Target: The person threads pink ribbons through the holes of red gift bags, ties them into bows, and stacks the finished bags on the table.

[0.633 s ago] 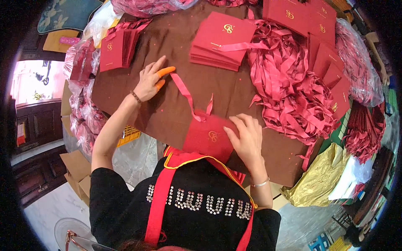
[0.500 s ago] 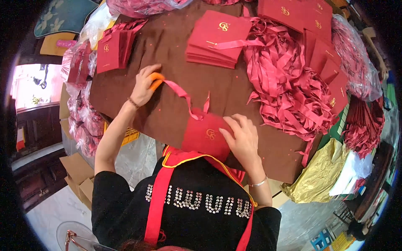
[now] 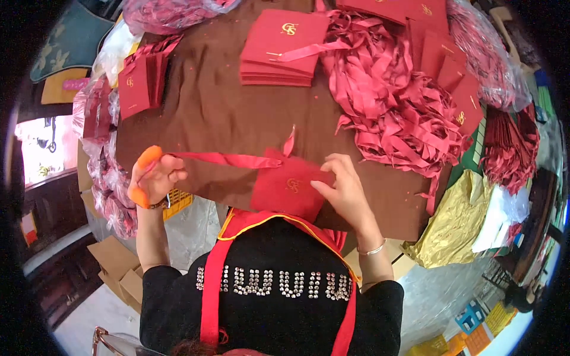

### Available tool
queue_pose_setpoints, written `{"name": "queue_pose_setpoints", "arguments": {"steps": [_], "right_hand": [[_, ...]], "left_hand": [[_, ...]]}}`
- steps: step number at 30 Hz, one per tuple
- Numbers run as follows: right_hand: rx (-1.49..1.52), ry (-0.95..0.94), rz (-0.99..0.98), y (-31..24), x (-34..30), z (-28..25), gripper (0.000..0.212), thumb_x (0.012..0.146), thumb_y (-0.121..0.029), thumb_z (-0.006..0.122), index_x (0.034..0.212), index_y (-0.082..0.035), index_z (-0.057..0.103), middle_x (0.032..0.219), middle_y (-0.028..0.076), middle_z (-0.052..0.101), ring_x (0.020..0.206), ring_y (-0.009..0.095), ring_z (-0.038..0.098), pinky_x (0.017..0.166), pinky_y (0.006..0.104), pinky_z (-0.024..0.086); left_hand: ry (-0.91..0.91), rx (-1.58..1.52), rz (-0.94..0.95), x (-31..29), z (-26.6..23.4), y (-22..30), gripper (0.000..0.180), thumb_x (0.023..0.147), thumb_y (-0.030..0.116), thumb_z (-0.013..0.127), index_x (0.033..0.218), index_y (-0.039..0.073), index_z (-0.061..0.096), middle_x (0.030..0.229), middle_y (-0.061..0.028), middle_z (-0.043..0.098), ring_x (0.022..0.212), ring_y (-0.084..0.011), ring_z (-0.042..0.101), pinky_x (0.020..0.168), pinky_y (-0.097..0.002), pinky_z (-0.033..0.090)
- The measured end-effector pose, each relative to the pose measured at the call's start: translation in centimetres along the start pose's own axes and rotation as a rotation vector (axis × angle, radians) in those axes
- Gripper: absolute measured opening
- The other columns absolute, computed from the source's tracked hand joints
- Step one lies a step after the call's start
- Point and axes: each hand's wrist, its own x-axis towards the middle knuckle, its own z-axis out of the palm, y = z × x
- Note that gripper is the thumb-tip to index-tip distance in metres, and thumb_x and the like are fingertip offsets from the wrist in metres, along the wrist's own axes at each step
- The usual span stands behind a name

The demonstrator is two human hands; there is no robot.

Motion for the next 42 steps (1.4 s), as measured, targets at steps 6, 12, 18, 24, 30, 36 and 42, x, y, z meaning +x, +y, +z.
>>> {"name": "queue_pose_setpoints", "arguments": {"steps": [6,12,18,24,30,36,42], "right_hand": [[0.28,-0.206,0.099,1.2,-0.4,-0.7,0.03,0.081,-0.007,0.065,0.109,-0.002,0.057,0.092,0.005,0.053,0.07,0.006,0.051,0.054,0.0201,0.043],[0.537,-0.276,0.336,-0.2,1.6,1.4,0.029,0.081,-0.008,0.065,0.108,-0.002,0.056,0.061,-0.002,0.051,0.055,0.006,0.055,0.049,0.0198,0.042],[0.548,-0.27,0.364,0.3,2.9,3.2,0.025,0.079,-0.007,0.068,0.1,0.002,0.057,0.069,0.0,0.057,0.056,0.006,0.056,0.051,0.0218,0.049],[0.547,-0.25,0.327,1.4,2.8,3.7,0.022,0.078,-0.01,0.068,0.094,0.002,0.057,0.064,0.003,0.058,0.054,0.008,0.058,0.048,0.0233,0.047],[0.527,-0.273,0.38,0.5,2.9,3.3,0.018,0.079,-0.008,0.068,0.09,0.001,0.058,0.067,0.001,0.058,0.055,0.005,0.055,0.051,0.0209,0.047],[0.536,-0.248,0.395,-0.2,2.7,3.3,0.02,0.08,-0.01,0.067,0.095,0.001,0.059,0.063,0.0,0.058,0.054,0.005,0.056,0.051,0.0203,0.046],[0.542,-0.238,0.398,-0.5,2.7,3.3,0.022,0.081,-0.011,0.066,0.098,0.002,0.06,0.062,0.0,0.058,0.055,0.005,0.057,0.051,0.02,0.045]], "left_hand": [[-0.008,1.098,0.139,3.1,0.5,-1.8,0.013,0.079,0.004,0.064,0.091,-0.001,0.062,0.108,-0.0111,0.056,0.091,-0.0172,0.054,0.08,-0.029,0.043],[-0.218,0.912,-0.069,5.3,1.7,-7.0,0.015,0.082,0.003,0.061,0.097,0.0,0.063,0.083,-0.0082,0.063,0.07,-0.0096,0.058,0.061,-0.0237,0.044],[-0.19,1.472,-0.031,4.5,1.6,-11.8,0.02,0.079,0.016,0.066,0.094,0.004,0.065,0.082,-0.0123,0.062,0.073,-0.031,0.058,0.067,-0.0378,0.043],[-0.281,1.881,0.406,3.8,2.3,-13.2,0.024,0.074,0.011,0.066,0.097,0.009,0.066,0.079,-0.0056,0.059,0.079,-0.024,0.054,0.074,-0.0349,0.038],[-0.261,1.841,0.503,3.9,1.4,-14.8,0.028,0.065,0.007,0.06,0.092,0.003,0.067,0.086,-0.0052,0.058,0.083,-0.0232,0.051,0.074,-0.0379,0.036],[-0.257,2.014,0.643,4.0,2.6,-14.6,0.021,0.068,0.012,0.064,0.089,0.007,0.065,0.077,-0.003,0.053,0.075,-0.0213,0.05,0.069,-0.0378,0.035],[-0.303,2.155,0.703,4.1,3.5,-14.6,0.019,0.067,0.015,0.056,0.081,0.006,0.065,0.071,-0.0028,0.048,0.073,-0.0202,0.047,0.067,-0.0379,0.034]]}}
